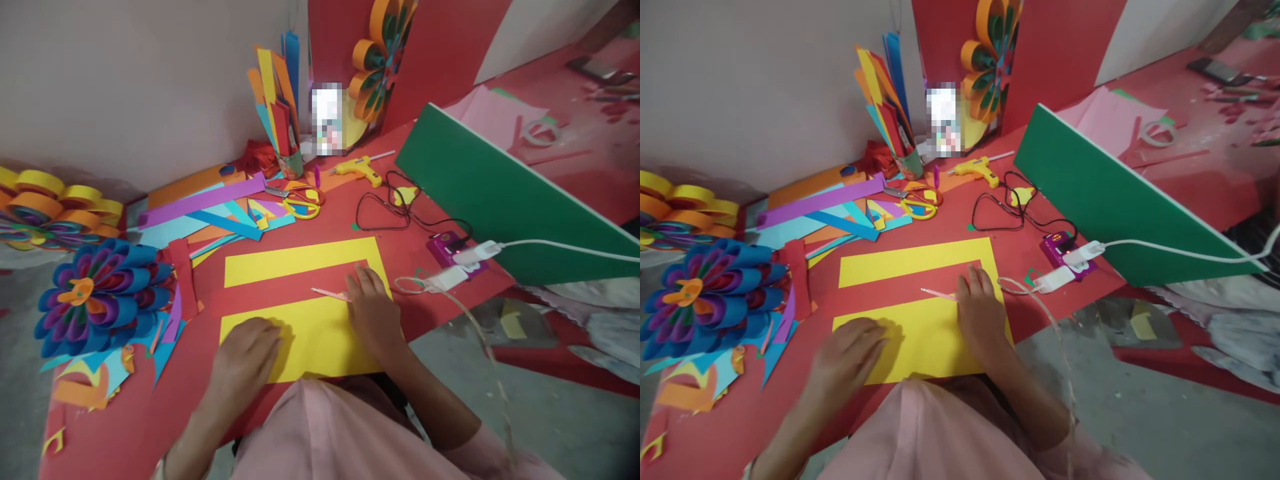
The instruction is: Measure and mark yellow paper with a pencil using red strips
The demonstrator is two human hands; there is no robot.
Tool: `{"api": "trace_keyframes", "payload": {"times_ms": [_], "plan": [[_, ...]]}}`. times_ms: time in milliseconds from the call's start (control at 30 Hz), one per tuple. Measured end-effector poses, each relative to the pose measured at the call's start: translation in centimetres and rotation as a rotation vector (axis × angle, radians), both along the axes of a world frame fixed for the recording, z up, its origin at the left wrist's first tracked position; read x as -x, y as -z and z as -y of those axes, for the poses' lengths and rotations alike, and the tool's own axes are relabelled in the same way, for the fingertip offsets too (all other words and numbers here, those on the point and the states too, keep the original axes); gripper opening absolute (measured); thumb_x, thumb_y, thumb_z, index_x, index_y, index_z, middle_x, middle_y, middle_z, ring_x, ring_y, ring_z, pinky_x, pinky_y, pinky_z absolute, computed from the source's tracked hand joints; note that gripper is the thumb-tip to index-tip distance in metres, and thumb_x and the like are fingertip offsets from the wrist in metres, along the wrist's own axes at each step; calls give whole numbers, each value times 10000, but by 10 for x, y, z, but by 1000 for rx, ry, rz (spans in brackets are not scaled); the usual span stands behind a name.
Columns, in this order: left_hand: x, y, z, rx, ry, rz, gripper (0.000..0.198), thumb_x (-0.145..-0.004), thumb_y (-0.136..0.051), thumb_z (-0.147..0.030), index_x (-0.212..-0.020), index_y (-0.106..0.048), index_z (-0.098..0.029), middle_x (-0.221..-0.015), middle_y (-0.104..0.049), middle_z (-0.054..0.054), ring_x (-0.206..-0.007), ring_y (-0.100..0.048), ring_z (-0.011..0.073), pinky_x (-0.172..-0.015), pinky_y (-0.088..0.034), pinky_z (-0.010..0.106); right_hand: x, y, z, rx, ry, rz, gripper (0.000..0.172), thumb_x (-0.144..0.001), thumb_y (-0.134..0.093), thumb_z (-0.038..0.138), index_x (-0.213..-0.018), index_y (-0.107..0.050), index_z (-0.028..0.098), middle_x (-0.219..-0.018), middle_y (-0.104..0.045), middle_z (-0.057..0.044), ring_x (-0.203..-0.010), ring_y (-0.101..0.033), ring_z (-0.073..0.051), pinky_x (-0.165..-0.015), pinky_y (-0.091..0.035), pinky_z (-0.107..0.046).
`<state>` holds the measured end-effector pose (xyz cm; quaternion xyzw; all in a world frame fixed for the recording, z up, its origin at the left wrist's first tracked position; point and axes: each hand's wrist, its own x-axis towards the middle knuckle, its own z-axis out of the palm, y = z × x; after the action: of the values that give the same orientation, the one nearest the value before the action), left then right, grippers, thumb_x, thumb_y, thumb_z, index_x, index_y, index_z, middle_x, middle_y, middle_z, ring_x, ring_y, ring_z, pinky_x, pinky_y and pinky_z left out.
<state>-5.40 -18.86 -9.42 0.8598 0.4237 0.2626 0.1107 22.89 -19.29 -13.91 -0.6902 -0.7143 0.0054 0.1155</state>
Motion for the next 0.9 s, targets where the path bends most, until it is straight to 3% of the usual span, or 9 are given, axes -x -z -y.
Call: {"api": "trace_keyframes", "payload": {"times_ms": [67,167,300,367,500,667,900], "plan": [[-29,17,-13,-30,332,-26,255,-951,-654,-190,-1165,-740,-298,-1071,-792,25,-1030,-744,245,-932,-604,387,0,4,0,-6,8,-15,388,-1007,-505,194,-1370,-641,181,-1506,-596,-156,-1400,-521,-348,-999,-579,-467],[-56,42,-17,-81,538,-134,317,-992,-621,-179,-1300,-677,-228,-1350,-725,63,-1316,-648,249,-1183,-473,437,-5,6,-4,-14,3,-15,414,-1021,-492,207,-1417,-614,195,-1540,-568,-143,-1425,-500,-340,-971,-592,-454],[-60,65,-4,-134,530,-305,482,-1021,-613,-435,-1432,-594,-184,-1590,-530,80,-1500,-467,277,-1337,-198,503,-19,6,-14,-15,-16,19,396,-1041,-488,216,-1407,-623,147,-1531,-578,-147,-1417,-510,-334,-1023,-562,-444],[-56,70,2,-166,519,-340,517,-1016,-606,-495,-1442,-591,-202,-1619,-495,69,-1534,-417,271,-1347,-143,510,-27,7,-20,-17,-44,26,381,-1041,-494,209,-1385,-637,128,-1511,-597,-146,-1409,-517,-335,-1075,-528,-456],[-53,69,4,-184,502,-325,455,-1024,-604,-471,-1403,-626,-220,-1612,-505,61,-1563,-366,264,-1345,-134,520,-36,9,-28,-36,-76,3,363,-1054,-485,221,-1367,-645,129,-1508,-601,-140,-1407,-524,-319,-1107,-499,-451],[-51,65,-1,-181,541,-364,538,-1022,-549,-579,-1449,-602,-256,-1640,-467,55,-1587,-314,270,-1345,-147,519,-36,14,-29,-47,-50,-44,339,-1053,-483,237,-1322,-662,133,-1474,-620,-158,-1407,-521,-316,-1151,-463,-474],[-49,71,5,-142,479,-262,396,-1032,-597,-300,-1426,-618,-259,-1608,-509,31,-1576,-341,265,-1339,-109,580,-30,19,-23,-60,-5,-1,384,-1041,-506,255,-1392,-631,159,-1534,-583,-127,-1415,-524,-325,-1120,-483,-458]]}}
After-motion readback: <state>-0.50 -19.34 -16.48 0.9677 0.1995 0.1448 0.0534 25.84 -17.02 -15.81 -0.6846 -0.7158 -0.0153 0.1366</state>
